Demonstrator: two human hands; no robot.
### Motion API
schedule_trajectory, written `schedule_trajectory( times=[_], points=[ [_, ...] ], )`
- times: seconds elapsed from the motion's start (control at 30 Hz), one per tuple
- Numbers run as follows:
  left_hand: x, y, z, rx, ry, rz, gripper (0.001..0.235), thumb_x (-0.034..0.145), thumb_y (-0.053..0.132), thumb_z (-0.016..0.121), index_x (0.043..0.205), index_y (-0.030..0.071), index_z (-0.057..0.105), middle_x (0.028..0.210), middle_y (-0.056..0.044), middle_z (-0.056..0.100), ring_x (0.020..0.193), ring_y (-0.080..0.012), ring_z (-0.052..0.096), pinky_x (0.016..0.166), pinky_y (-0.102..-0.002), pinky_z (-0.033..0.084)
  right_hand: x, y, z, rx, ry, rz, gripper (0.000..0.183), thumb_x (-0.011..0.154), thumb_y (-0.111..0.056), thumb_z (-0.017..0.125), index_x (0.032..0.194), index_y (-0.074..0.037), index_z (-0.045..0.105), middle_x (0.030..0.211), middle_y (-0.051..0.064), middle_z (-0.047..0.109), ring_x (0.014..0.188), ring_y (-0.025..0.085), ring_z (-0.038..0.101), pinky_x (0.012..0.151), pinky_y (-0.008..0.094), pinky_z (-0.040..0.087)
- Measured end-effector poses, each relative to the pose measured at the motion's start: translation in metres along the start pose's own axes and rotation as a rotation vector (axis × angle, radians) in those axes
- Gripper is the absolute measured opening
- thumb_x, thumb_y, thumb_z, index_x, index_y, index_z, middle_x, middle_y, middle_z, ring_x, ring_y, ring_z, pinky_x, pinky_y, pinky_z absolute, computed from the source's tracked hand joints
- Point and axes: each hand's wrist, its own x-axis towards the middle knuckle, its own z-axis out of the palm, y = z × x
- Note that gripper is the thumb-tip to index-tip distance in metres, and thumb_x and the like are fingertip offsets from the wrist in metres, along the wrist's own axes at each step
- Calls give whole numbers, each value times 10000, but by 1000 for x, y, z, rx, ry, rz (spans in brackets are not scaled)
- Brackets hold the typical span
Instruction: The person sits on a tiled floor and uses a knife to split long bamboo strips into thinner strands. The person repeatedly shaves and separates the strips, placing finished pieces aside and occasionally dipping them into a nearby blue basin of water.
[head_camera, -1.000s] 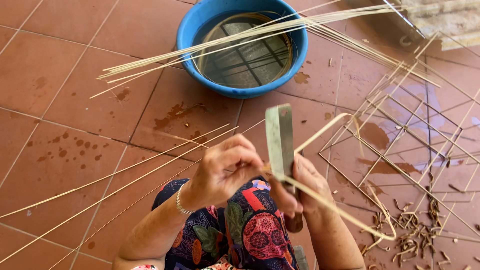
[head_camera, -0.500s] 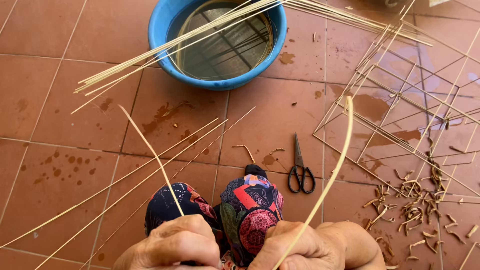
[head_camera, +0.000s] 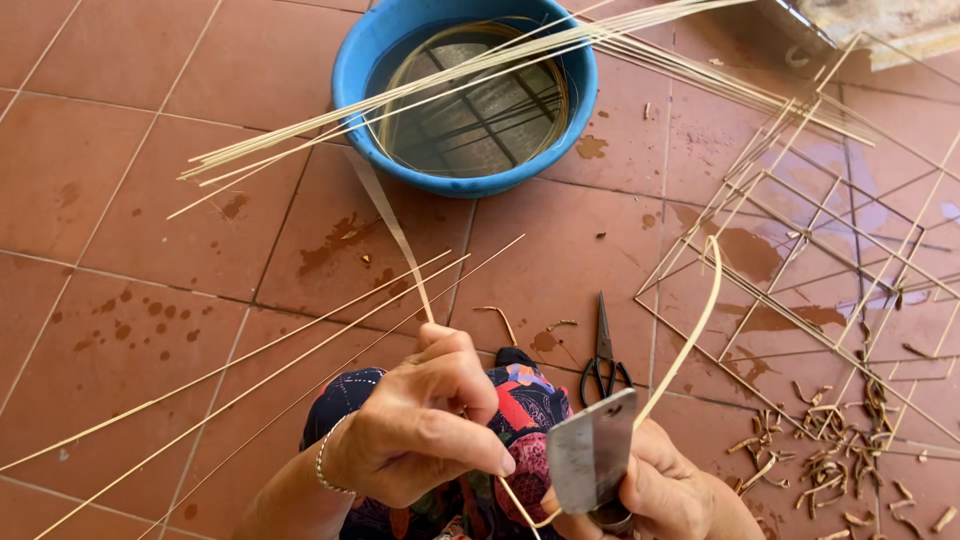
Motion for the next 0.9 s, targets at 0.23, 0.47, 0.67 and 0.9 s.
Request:
schedule_trajectory(
  times=[0.23, 0.47, 0.67, 0.9],
  points=[
    [-1, -11, 2, -96, -39, -30, 74, 1002, 165, 740, 1066, 193, 715, 960, 35, 564, 815, -145, 517, 869, -332, 322, 27, -5, 4, 11, -58, -113, 498, 1119, -395, 562, 1179, 95, 629, 636, 119, 539, 485, 171, 458, 412, 304, 351],
    [-2, -12, 1, -70, -21, -33, 77, 1044, 190, 741, 1107, 183, 697, 1012, 42, 636, 865, -138, 574, 883, -299, 354, 55, -12, -1, 45, 27, -260, 509, 1144, -356, 462, 1271, 121, 587, 575, 102, 521, 429, 155, 436, 403, 304, 384],
    [-2, -16, 4, -37, 22, -79, 87, 1020, 189, 754, 1045, 155, 679, 978, 44, 676, 871, -129, 600, 874, -294, 375, 63, -12, -10, 49, -3, -311, 482, 1144, -314, 453, 1327, 116, 568, 579, 107, 505, 429, 154, 414, 395, 305, 392],
    [-9, -19, 2, 59, 67, -133, 109, 958, 174, 793, 986, 136, 694, 860, 41, 651, 798, -132, 554, 827, -290, 371, 54, -13, -15, 74, 72, -363, 509, 1149, -338, 436, 1319, 126, 563, 561, 116, 488, 400, 160, 387, 379, 313, 368]
  ],
)
